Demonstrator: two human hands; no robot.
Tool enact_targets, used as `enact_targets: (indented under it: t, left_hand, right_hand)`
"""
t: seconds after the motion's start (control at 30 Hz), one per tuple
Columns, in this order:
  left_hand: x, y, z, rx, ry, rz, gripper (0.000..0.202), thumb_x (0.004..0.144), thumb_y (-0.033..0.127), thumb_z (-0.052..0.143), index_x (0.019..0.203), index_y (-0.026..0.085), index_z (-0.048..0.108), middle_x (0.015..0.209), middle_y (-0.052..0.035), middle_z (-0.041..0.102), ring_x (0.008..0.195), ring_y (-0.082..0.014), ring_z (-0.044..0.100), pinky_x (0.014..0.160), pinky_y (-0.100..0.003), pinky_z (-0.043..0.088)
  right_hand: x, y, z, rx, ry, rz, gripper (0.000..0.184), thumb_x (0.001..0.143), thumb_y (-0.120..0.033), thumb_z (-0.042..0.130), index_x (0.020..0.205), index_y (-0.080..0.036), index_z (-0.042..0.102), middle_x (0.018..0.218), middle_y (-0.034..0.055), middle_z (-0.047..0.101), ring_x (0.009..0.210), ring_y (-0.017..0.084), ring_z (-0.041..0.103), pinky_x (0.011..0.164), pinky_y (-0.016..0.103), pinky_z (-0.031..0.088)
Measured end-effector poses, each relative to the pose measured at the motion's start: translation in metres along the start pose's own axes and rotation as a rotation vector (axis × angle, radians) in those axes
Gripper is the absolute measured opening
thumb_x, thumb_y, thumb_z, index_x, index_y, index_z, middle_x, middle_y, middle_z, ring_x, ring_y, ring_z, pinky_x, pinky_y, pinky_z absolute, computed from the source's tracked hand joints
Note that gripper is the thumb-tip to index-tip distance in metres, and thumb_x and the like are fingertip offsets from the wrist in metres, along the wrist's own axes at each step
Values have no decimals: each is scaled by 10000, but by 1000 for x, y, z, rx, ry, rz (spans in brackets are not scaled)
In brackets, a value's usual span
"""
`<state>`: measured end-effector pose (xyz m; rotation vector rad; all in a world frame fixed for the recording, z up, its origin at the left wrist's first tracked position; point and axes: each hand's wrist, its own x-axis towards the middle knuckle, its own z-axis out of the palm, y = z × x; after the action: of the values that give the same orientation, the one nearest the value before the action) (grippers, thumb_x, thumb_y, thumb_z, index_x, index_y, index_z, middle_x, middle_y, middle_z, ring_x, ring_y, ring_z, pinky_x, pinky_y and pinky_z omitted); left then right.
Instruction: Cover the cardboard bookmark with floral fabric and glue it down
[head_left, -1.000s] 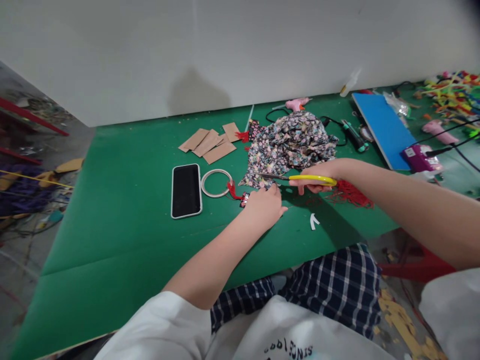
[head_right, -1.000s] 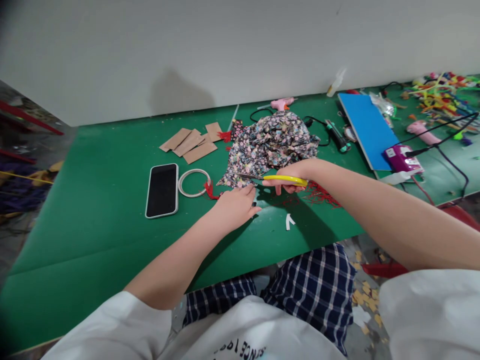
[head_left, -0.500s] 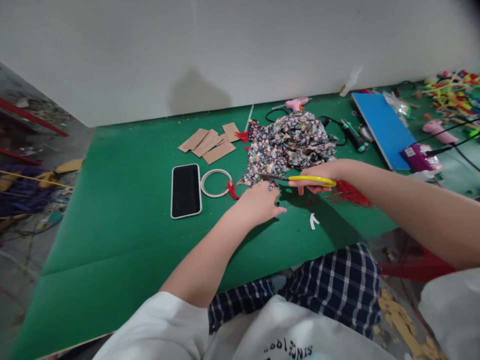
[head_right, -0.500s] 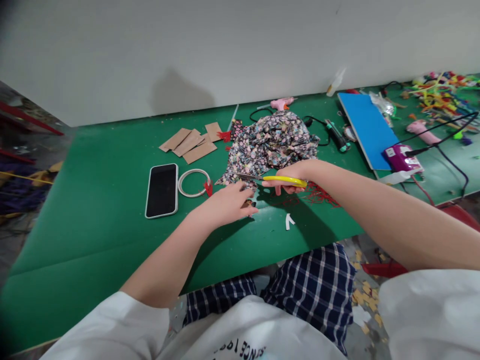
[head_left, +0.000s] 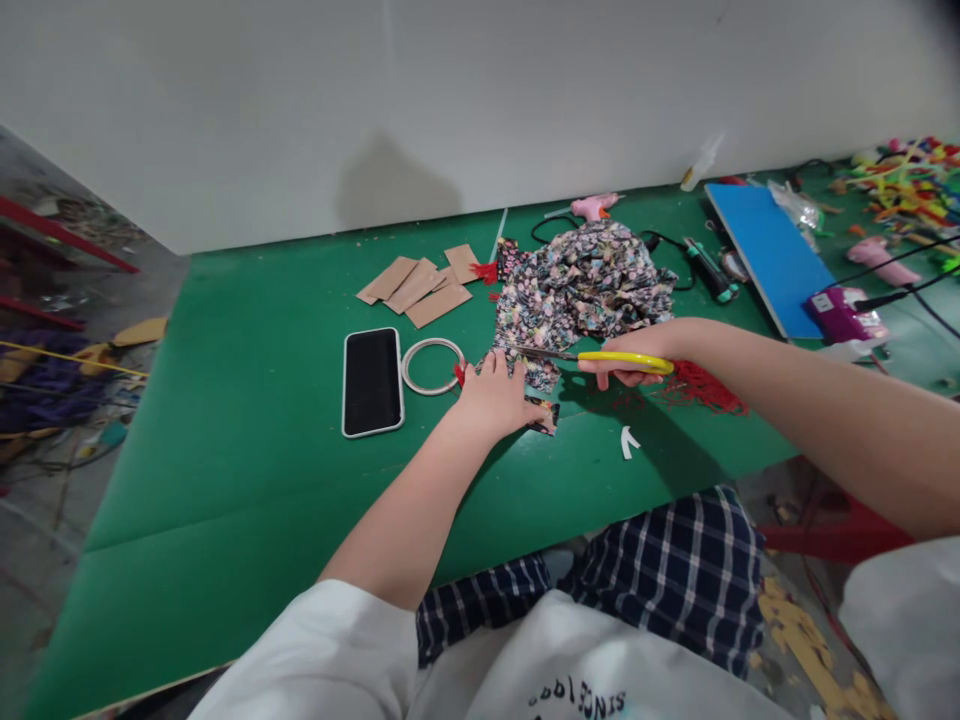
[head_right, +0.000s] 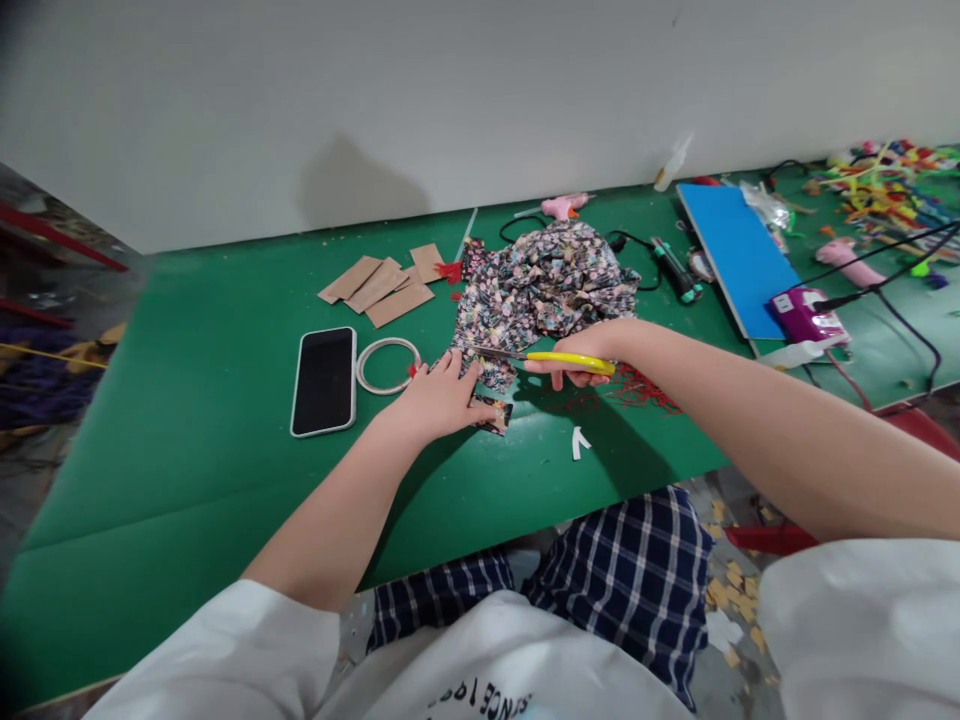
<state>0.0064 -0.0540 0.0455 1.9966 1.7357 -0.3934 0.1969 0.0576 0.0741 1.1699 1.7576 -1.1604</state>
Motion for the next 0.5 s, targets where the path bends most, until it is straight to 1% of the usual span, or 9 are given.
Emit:
enact_targets:
  t: [0.13, 0.27, 0.5]
  left_hand:
    - [0, -1, 0, 5, 7, 3, 925, 774, 723, 380, 1449, 122, 186, 1513, -223, 88, 1402, -355, 93, 1082, -550, 201]
    - [-2, -1, -2, -7, -9, 0, 923, 772, 722, 381, 1449, 126, 186, 1516, -213, 83, 1403, -353, 87, 1085, -545, 199]
    - [-3, -1, -4, -20, -11, -1, 929, 766, 724, 386, 1448, 126, 187, 1519, -206, 80, 1405, -348, 83, 1091, -531, 197]
  right_hand:
    - [-3, -5, 1, -34, 9, -4, 702, 757, -752, 327, 896, -147, 656, 447, -6, 370, 399, 129, 366, 490, 326, 352]
    - [-4, -8, -1, -90, 57, 33, 678, 748, -753, 352, 858, -155, 653, 450, 2, 388, 393, 132, 372, 478, 325, 339]
    - [2, -6, -6, -90, 30, 43, 588, 780, -694, 391, 843, -155, 617, 441, -14, 365, 391, 125, 367, 446, 294, 308]
